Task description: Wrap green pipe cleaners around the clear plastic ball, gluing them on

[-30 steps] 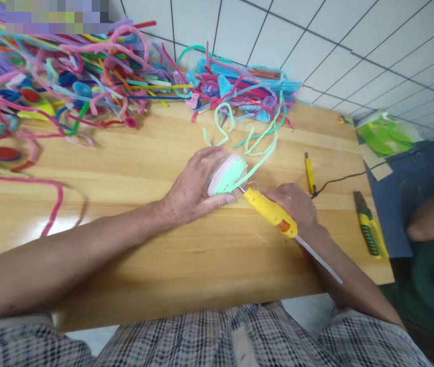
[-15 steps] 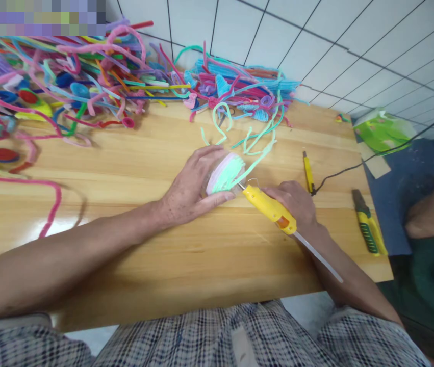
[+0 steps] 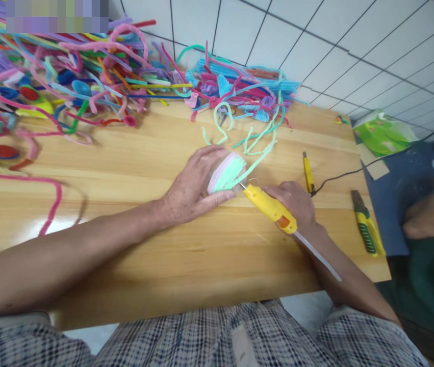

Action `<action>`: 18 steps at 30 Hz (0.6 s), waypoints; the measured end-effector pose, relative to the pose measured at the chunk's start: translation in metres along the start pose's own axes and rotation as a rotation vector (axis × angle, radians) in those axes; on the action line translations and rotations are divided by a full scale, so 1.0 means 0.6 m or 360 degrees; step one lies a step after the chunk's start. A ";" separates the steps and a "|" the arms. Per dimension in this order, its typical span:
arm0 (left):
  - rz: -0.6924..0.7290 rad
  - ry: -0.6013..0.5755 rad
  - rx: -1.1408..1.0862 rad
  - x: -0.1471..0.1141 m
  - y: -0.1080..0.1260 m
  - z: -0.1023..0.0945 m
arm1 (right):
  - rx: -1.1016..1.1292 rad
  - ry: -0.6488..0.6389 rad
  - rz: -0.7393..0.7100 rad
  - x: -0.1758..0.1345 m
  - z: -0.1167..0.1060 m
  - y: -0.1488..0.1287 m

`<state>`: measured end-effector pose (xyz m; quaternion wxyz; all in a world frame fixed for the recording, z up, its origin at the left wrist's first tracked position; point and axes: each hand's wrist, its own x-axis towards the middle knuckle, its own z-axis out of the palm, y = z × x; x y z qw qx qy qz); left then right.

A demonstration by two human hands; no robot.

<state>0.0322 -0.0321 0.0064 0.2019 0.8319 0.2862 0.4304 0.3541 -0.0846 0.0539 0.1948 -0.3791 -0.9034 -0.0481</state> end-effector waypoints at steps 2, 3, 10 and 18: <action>0.0015 0.0033 -0.0009 0.000 0.000 0.001 | -0.0002 0.0080 -0.0033 0.006 0.001 -0.004; 0.0020 0.0049 -0.0015 0.000 0.000 0.002 | 0.0007 0.0116 -0.0049 0.008 0.002 -0.005; 0.0010 0.0052 -0.0029 0.000 0.000 0.002 | 0.0037 -0.0065 0.0156 -0.006 0.013 0.004; 0.0006 0.0024 -0.0031 -0.001 -0.003 0.001 | 0.0076 -0.0042 0.0184 -0.014 0.021 0.011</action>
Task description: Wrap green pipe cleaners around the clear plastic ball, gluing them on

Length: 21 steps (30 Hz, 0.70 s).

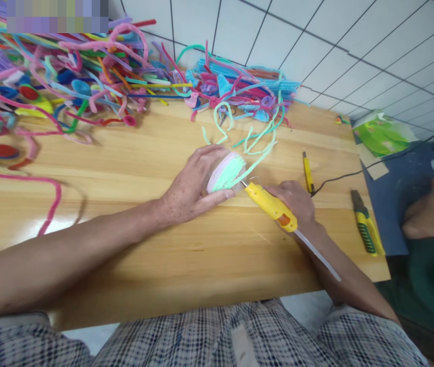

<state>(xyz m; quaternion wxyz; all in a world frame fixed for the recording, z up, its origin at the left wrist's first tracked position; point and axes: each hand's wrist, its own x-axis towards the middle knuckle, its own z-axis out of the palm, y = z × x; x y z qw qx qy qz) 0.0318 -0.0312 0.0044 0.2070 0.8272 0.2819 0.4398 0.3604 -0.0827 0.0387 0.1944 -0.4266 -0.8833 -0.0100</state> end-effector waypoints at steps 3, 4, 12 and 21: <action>0.0009 0.0022 -0.0009 0.000 0.000 0.000 | 0.0064 0.0119 -0.0097 0.001 0.002 -0.004; 0.0012 0.0029 -0.0013 0.000 0.000 0.000 | 0.0060 0.0118 -0.0083 0.001 0.002 -0.005; -0.0020 0.0014 0.0001 0.001 0.003 0.000 | -0.0059 -0.0233 0.0180 -0.004 -0.004 0.001; 0.0014 0.0032 -0.0018 0.001 0.002 0.000 | -0.0148 -0.0275 0.0293 -0.008 -0.002 0.001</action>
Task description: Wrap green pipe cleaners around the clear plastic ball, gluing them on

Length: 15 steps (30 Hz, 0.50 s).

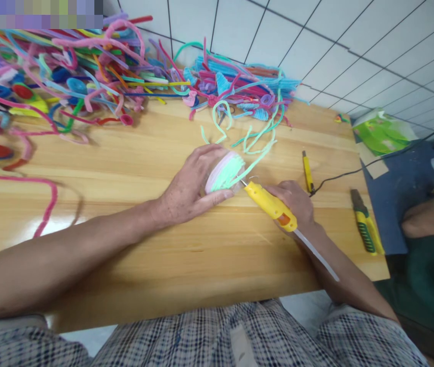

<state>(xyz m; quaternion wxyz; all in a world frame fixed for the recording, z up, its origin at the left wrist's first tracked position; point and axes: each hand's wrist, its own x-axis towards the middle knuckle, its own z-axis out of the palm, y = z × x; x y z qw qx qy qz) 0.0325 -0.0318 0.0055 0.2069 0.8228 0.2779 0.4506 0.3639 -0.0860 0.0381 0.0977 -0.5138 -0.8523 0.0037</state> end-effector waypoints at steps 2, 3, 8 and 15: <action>-0.0010 -0.0009 -0.0011 0.000 0.000 -0.001 | 0.0011 0.0006 -0.0022 0.000 -0.001 0.004; -0.0021 -0.0019 -0.0013 0.000 0.000 -0.001 | 0.0024 0.0010 -0.0047 0.000 -0.002 0.006; -0.0047 -0.0051 0.0012 0.000 0.001 -0.002 | 0.0080 -0.0007 -0.0099 0.002 -0.009 0.011; 0.0011 0.0008 0.0000 0.000 0.001 0.001 | 0.0086 -0.0052 -0.0096 0.001 -0.005 0.007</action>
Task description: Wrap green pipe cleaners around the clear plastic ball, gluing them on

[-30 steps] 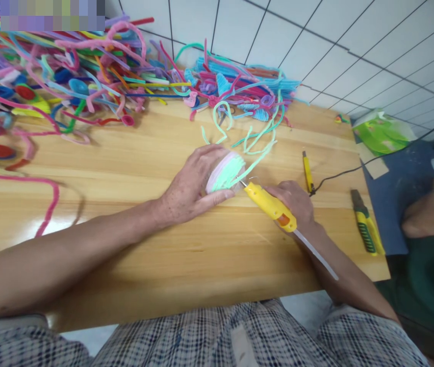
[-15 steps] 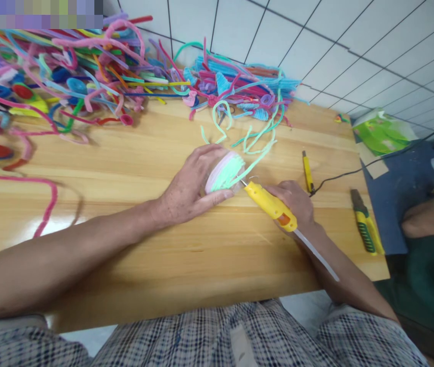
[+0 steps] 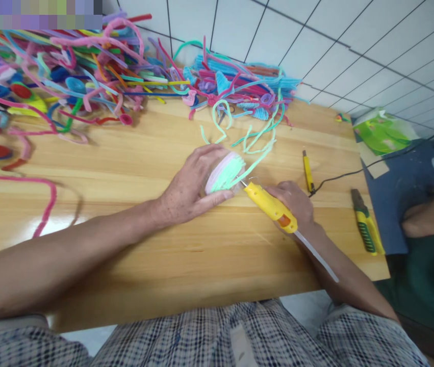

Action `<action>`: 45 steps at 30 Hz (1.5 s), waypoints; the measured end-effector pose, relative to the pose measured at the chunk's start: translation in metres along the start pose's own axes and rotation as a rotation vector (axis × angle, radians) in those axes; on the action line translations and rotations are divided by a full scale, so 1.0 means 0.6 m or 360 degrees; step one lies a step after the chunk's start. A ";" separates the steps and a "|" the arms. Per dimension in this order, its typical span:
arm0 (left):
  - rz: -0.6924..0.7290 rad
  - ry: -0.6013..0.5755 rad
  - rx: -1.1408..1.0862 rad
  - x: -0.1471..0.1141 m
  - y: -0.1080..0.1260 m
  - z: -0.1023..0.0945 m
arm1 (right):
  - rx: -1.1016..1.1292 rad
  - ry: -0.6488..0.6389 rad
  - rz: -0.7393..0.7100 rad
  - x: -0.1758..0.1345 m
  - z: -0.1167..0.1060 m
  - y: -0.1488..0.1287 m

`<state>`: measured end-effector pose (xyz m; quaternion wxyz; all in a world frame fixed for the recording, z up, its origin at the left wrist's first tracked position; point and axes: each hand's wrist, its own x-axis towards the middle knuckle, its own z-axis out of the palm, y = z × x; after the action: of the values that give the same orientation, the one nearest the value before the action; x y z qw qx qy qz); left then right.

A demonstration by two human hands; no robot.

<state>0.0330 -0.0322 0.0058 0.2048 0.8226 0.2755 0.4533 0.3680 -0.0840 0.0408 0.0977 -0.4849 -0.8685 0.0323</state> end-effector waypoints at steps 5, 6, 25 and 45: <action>-0.0017 -0.0030 0.0000 0.000 -0.001 0.000 | -0.0010 -0.0117 -0.0016 0.002 -0.004 0.004; -0.0017 -0.0031 0.0001 0.000 -0.001 0.000 | -0.0028 -0.0142 0.0015 0.003 -0.005 0.004; -0.0032 -0.0077 0.0002 0.000 0.001 -0.003 | -0.0099 -0.0307 0.0080 -0.009 0.004 0.025; -0.0037 -0.0057 -0.0004 0.000 -0.001 -0.002 | -0.0051 -0.0087 0.0075 -0.005 -0.005 0.009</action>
<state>0.0316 -0.0320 0.0061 0.2159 0.8271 0.2808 0.4364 0.3747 -0.0840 0.0426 0.0655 -0.5057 -0.8596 0.0339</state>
